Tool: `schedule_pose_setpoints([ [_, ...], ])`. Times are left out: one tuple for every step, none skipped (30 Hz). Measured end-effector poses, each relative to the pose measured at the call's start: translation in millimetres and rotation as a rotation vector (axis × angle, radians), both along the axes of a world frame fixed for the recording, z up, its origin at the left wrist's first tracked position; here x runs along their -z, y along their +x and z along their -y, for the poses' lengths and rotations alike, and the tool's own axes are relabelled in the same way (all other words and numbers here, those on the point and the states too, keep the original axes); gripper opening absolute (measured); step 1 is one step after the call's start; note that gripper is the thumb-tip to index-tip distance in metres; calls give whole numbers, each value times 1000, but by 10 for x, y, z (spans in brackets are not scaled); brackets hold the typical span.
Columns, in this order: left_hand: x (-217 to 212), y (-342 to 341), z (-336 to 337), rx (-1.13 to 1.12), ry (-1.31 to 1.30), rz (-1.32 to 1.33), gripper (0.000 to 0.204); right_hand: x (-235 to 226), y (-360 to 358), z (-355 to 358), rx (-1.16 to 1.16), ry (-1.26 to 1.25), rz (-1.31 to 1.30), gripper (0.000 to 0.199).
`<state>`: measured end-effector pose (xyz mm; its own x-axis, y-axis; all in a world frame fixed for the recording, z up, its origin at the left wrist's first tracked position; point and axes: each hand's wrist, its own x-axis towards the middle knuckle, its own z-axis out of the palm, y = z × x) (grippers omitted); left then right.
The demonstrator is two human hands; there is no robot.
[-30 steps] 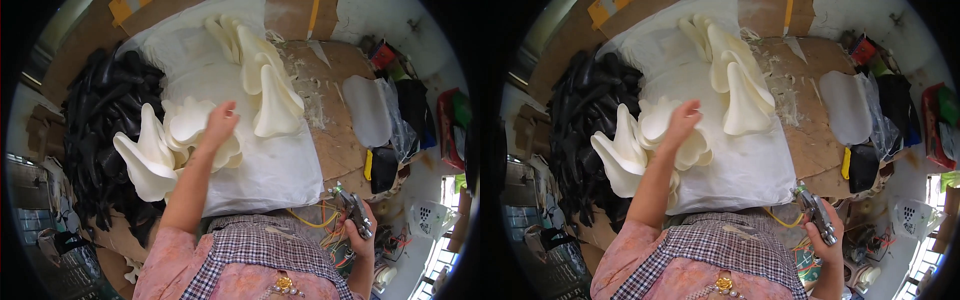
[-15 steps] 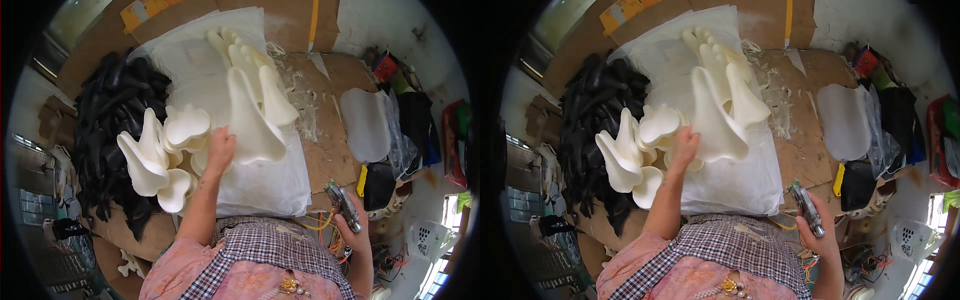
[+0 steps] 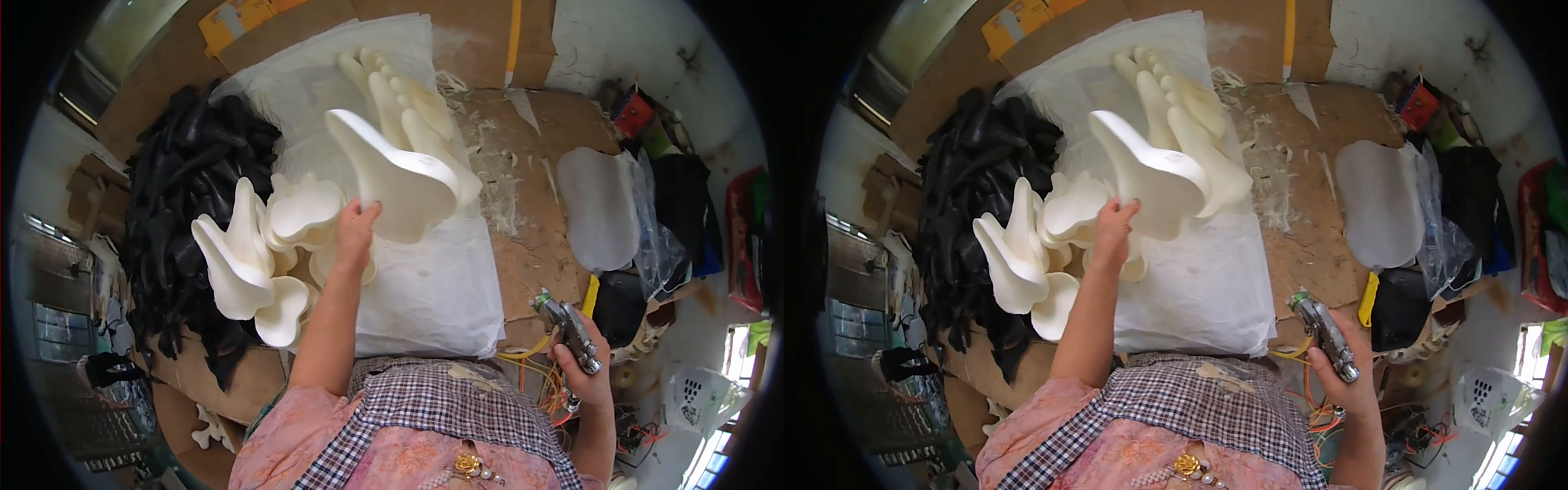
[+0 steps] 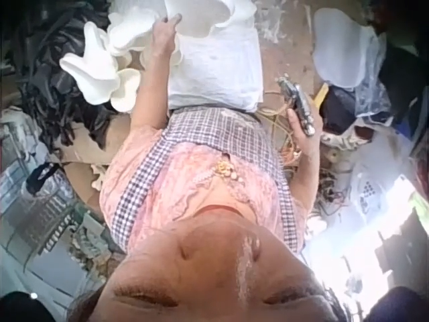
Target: Sort and arrange bicycle seat foam pads and covers on a factory workbench.
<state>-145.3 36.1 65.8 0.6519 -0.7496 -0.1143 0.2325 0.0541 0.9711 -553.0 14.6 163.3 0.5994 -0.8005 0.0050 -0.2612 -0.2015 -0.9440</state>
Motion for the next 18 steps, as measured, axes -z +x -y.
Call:
schedule_pose_setpoints([
  [166, -91, 207, 19, 8, -36, 24, -5, -25, 0, 3, 0, -4, 49],
  [336, -149, 397, 34, 16, -69, 24, -31, -32, -10, 40, 63, 55, 50],
  [498, -202, 598, 69, 38, -95, 25, -79, -43, -24, 83, 122, 111, 50],
  [686, -199, 716, 90, 63, -113, 26, -131, -27, -22, 102, 144, 145, 52],
  [929, -144, 774, 72, 58, -107, 26, -183, -18, -30, 125, 156, 186, 53],
  [1189, -46, 784, -30, 109, 403, 27, -216, -3, -29, 138, 171, 230, 54],
  [1329, -19, 816, -119, 162, 906, 28, -226, -30, 1, 105, 132, 271, 57],
  [1301, -109, 874, -112, 157, 900, 28, -221, -61, 23, 113, 128, 266, 57],
  [1166, -245, 903, -90, 253, 917, 28, -234, -96, 46, 141, 114, 267, 58],
  [982, -365, 882, -77, 354, 937, 28, -250, -112, 69, 160, 102, 272, 59],
  [821, -546, 887, -1, 426, 891, 26, -249, -127, 99, 176, 103, 277, 60],
  [679, -713, 833, 68, 501, 845, 25, -275, -113, 138, 180, 106, 278, 60],
  [623, -834, 697, 201, 524, 839, 27, -310, -75, 168, 129, 93, 287, 60],
  [605, -920, 529, 329, 548, 829, 29, -332, -31, 195, 73, 81, 296, 59],
  [624, -960, 373, 316, 558, 830, 29, -326, 26, 243, 59, 86, 301, 59],
  [642, -997, 244, 391, 445, 684, 31, -308, 88, 298, 1, 84, 269, 59],
  [629, -990, 187, 457, 326, 537, 35, -304, 149, 355, -61, 77, 236, 59],
  [583, -840, 217, 448, 326, 539, 35, -284, 224, 389, -96, 88, 213, 58],
])
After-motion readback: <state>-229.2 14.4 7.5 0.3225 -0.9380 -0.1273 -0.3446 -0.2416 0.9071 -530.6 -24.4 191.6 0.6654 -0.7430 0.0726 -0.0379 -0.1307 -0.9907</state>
